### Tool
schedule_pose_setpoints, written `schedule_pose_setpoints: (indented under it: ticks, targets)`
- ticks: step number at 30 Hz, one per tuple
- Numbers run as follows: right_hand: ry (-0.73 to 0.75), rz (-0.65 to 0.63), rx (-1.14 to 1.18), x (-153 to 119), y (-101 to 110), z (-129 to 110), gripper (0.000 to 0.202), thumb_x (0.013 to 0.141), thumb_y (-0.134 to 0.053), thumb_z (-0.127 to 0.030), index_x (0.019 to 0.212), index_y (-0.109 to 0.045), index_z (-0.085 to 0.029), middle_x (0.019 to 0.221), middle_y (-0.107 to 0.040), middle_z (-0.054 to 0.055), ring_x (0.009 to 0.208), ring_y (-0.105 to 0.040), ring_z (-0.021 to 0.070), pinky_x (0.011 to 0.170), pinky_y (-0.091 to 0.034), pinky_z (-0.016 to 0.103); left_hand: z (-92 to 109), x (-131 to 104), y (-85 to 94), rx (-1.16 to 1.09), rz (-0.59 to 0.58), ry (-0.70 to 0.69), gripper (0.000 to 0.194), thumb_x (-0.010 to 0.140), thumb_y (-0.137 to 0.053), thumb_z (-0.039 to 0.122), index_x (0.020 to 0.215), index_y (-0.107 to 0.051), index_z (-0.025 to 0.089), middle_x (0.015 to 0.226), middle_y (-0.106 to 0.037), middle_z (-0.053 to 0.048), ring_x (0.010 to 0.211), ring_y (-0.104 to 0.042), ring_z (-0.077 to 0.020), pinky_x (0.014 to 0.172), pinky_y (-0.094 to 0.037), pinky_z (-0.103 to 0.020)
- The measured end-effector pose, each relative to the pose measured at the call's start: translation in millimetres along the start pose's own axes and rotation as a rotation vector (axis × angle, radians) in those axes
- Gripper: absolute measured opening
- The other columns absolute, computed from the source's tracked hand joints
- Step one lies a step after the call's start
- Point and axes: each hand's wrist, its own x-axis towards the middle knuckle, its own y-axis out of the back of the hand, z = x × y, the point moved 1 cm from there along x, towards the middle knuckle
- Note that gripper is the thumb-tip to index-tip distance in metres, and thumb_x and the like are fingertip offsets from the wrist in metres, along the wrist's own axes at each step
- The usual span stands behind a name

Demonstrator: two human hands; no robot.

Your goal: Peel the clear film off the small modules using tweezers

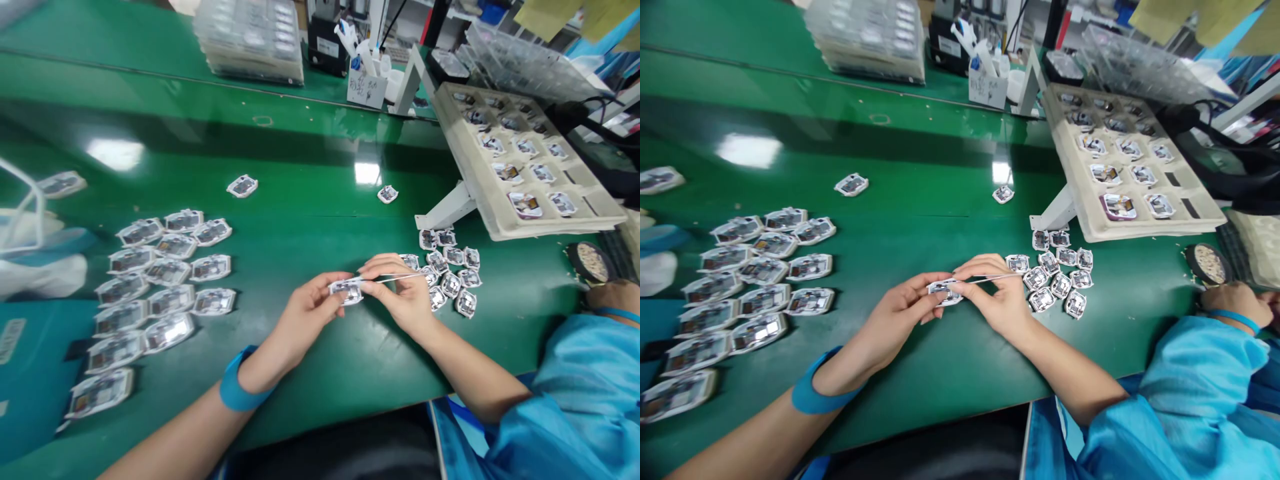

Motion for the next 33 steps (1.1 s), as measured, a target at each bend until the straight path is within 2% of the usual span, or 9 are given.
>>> schedule_pose_setpoints:
  ticks: [5,8,12,15,21,28,33]
  targets:
    - [-0.207,0.007,0.106,-1.0,5.5,5.4,0.012,0.082,-0.075,-0.033,0.085,-0.071,-0.022,0.085,-0.073,0.003,0.082,-0.068,0.0185,0.080,-0.053,0.035,-1.5,-0.5,3.2,-0.020,0.024,0.006,0.040,0.076,-0.073,0.043,0.105,-0.069,0.015,0.076,-0.065,0.000,0.060,-0.052,-0.0093,0.055,-0.039,-0.021]
    - [-0.247,-0.015,0.125,-2.1,3.8,8.6,0.014,0.081,-0.075,-0.034,0.084,-0.071,-0.022,0.083,-0.073,0.002,0.081,-0.067,0.0178,0.079,-0.052,0.033,-2.4,-0.4,3.7,-0.045,0.030,0.000,0.038,0.076,-0.074,0.042,0.103,-0.070,0.016,0.081,-0.067,-0.002,0.062,-0.054,-0.0094,0.058,-0.042,-0.021]
    - [-0.339,-0.041,0.210,-0.4,2.4,12.0,0.020,0.078,-0.078,-0.040,0.081,-0.070,-0.021,0.078,-0.073,0.000,0.075,-0.068,0.0159,0.074,-0.052,0.030,-2.0,-0.1,3.8,-0.055,0.015,0.000,0.038,0.078,-0.074,0.043,0.103,-0.070,0.015,0.075,-0.064,0.000,0.059,-0.052,-0.0087,0.054,-0.038,-0.020]
    - [-0.391,-0.058,0.249,0.5,2.4,13.7,0.023,0.076,-0.079,-0.043,0.080,-0.071,-0.021,0.074,-0.074,0.000,0.070,-0.067,0.0155,0.070,-0.053,0.029,-1.3,0.2,3.5,-0.097,0.021,0.008,0.037,0.077,-0.074,0.041,0.102,-0.070,0.014,0.078,-0.064,-0.001,0.060,-0.052,-0.0084,0.053,-0.038,-0.020]
    - [-0.242,0.072,0.131,-1.4,3.4,11.0,0.012,0.077,-0.080,-0.033,0.083,-0.075,-0.024,0.086,-0.076,0.003,0.084,-0.070,0.0189,0.082,-0.054,0.034,-0.2,-0.8,1.2,-0.150,-0.006,0.051,0.037,0.076,-0.076,0.039,0.101,-0.068,0.012,0.076,-0.063,-0.001,0.058,-0.051,-0.0081,0.050,-0.035,-0.020]
    - [-0.173,0.028,0.119,-1.9,2.2,11.5,0.007,0.080,-0.078,-0.030,0.084,-0.076,-0.025,0.083,-0.076,0.003,0.083,-0.069,0.0194,0.081,-0.055,0.036,-0.4,-3.7,1.1,-0.151,-0.021,0.076,0.034,0.077,-0.076,0.038,0.099,-0.070,0.013,0.082,-0.066,-0.003,0.061,-0.053,-0.0089,0.053,-0.038,-0.021]
    - [-0.099,0.002,0.136,-0.1,2.5,9.0,0.005,0.080,-0.079,-0.029,0.081,-0.076,-0.026,0.081,-0.077,0.002,0.084,-0.069,0.0201,0.083,-0.055,0.038,3.5,-2.6,-0.2,-0.209,-0.015,0.080,0.041,0.071,-0.082,0.042,0.097,-0.070,0.013,0.079,-0.065,-0.002,0.061,-0.052,-0.0087,0.052,-0.036,-0.020]
